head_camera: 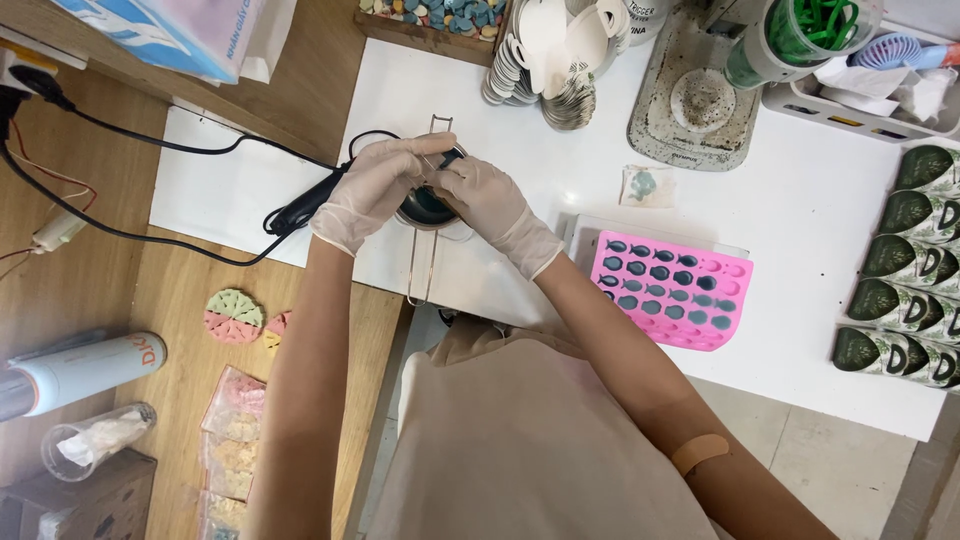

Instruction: The person shapes small, colorful, dough-like pieces into triangular forms by hand. They repeatedly pick up pieces, mold them, and place them on a wooden table. The person also uses a small metal pot on a heating element to warm the material before shaping.

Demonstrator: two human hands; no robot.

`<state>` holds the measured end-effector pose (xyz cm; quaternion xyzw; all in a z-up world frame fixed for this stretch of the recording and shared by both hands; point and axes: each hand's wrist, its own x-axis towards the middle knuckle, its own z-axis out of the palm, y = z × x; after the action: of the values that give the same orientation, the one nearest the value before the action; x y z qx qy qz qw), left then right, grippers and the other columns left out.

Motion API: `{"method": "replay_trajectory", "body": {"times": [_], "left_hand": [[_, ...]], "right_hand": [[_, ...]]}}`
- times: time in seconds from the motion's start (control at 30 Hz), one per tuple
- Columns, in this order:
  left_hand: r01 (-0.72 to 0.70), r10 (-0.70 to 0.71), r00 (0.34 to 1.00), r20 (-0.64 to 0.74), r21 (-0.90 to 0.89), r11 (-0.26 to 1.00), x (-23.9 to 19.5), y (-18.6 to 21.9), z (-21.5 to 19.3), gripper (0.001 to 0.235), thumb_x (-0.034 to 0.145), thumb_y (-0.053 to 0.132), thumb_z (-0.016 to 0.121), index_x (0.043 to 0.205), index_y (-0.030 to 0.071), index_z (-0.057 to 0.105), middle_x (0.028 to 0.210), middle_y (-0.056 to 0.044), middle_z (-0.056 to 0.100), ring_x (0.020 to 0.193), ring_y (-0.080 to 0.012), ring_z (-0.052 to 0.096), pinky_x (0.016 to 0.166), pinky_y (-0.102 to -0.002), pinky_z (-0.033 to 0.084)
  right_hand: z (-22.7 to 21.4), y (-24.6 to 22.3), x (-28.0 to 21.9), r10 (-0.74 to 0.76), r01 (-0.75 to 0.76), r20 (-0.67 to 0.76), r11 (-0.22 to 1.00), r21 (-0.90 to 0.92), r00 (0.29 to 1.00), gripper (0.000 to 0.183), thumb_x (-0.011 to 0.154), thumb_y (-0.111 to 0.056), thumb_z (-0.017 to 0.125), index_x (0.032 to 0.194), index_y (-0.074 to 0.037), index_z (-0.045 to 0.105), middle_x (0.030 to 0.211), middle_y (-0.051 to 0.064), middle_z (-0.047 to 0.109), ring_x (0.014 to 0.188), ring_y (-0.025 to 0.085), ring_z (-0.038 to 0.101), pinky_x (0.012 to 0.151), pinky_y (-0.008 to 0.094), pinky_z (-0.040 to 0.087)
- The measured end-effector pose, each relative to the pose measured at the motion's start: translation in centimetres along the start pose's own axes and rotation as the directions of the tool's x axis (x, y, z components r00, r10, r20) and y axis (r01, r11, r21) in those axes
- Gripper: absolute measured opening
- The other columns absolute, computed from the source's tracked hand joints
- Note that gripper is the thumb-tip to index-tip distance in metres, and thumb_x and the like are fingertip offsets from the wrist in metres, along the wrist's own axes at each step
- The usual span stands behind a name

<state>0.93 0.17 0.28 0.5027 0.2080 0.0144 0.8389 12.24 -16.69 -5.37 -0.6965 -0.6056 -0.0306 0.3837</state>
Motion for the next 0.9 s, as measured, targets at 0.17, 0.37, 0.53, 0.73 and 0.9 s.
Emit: {"method": "replay_trajectory", "body": {"times": [0.17, 0.37, 0.53, 0.73, 0.9], "left_hand": [[0.009, -0.008, 1.0, 0.018, -0.033, 0.999, 0.4, -0.4, -0.5, 0.048, 0.09, -0.005, 0.048, 0.135, -0.011, 0.063, 0.107, -0.009, 0.068, 0.098, -0.0129, 0.06, 0.098, -0.027, 0.049], [0.023, -0.023, 1.0, -0.001, -0.026, 0.999, 0.6, -0.8, -1.2, 0.048, 0.091, -0.004, 0.048, 0.136, -0.012, 0.062, 0.111, -0.011, 0.068, 0.101, -0.0151, 0.06, 0.098, -0.03, 0.049], [0.014, -0.011, 1.0, 0.022, -0.12, 0.993, 0.8, -1.4, -1.2, 0.046, 0.095, -0.002, 0.047, 0.139, -0.01, 0.06, 0.123, -0.013, 0.066, 0.109, -0.0162, 0.06, 0.105, -0.032, 0.048], [-0.006, -0.03, 0.976, -0.215, -0.162, 0.987, 1.1, -2.4, -1.9, 0.038, 0.097, 0.005, 0.053, 0.133, -0.005, 0.059, 0.129, -0.012, 0.065, 0.121, -0.0209, 0.062, 0.11, -0.038, 0.049], [-0.004, -0.066, 0.958, -0.278, -0.245, 0.97, 0.8, -3.7, -2.6, 0.038, 0.104, 0.025, 0.057, 0.128, -0.004, 0.061, 0.117, -0.013, 0.065, 0.114, -0.0249, 0.066, 0.104, -0.043, 0.057]], "right_hand": [[0.7, -0.1, 0.0, 0.029, -0.03, -0.037, 0.999, -0.029, 0.999, 0.023, 0.091, -0.019, 0.076, 0.112, -0.013, 0.07, 0.095, 0.005, 0.063, 0.088, 0.025, 0.066, 0.072, 0.037, 0.056], [0.9, -0.1, -0.2, 0.038, -0.037, 0.024, 0.998, -0.047, 0.999, 0.018, 0.091, -0.019, 0.075, 0.107, -0.014, 0.071, 0.091, 0.005, 0.063, 0.086, 0.026, 0.067, 0.071, 0.038, 0.056], [0.9, -0.8, 0.2, 0.098, -0.101, -0.088, 0.994, -0.034, 0.991, 0.017, 0.089, -0.021, 0.075, 0.103, -0.012, 0.071, 0.091, 0.007, 0.065, 0.082, 0.027, 0.066, 0.068, 0.039, 0.056], [-0.6, -0.6, 0.0, 0.074, -0.068, 0.117, 0.996, -0.056, 0.99, 0.016, 0.088, -0.02, 0.076, 0.1, -0.011, 0.071, 0.087, 0.006, 0.065, 0.084, 0.028, 0.068, 0.071, 0.039, 0.056], [0.1, -1.6, 0.3, 0.486, -0.389, -0.036, 0.741, 0.547, 0.873, 0.017, 0.09, -0.015, 0.075, 0.104, -0.009, 0.068, 0.093, 0.004, 0.073, 0.081, 0.025, 0.073, 0.072, 0.035, 0.059]]}}
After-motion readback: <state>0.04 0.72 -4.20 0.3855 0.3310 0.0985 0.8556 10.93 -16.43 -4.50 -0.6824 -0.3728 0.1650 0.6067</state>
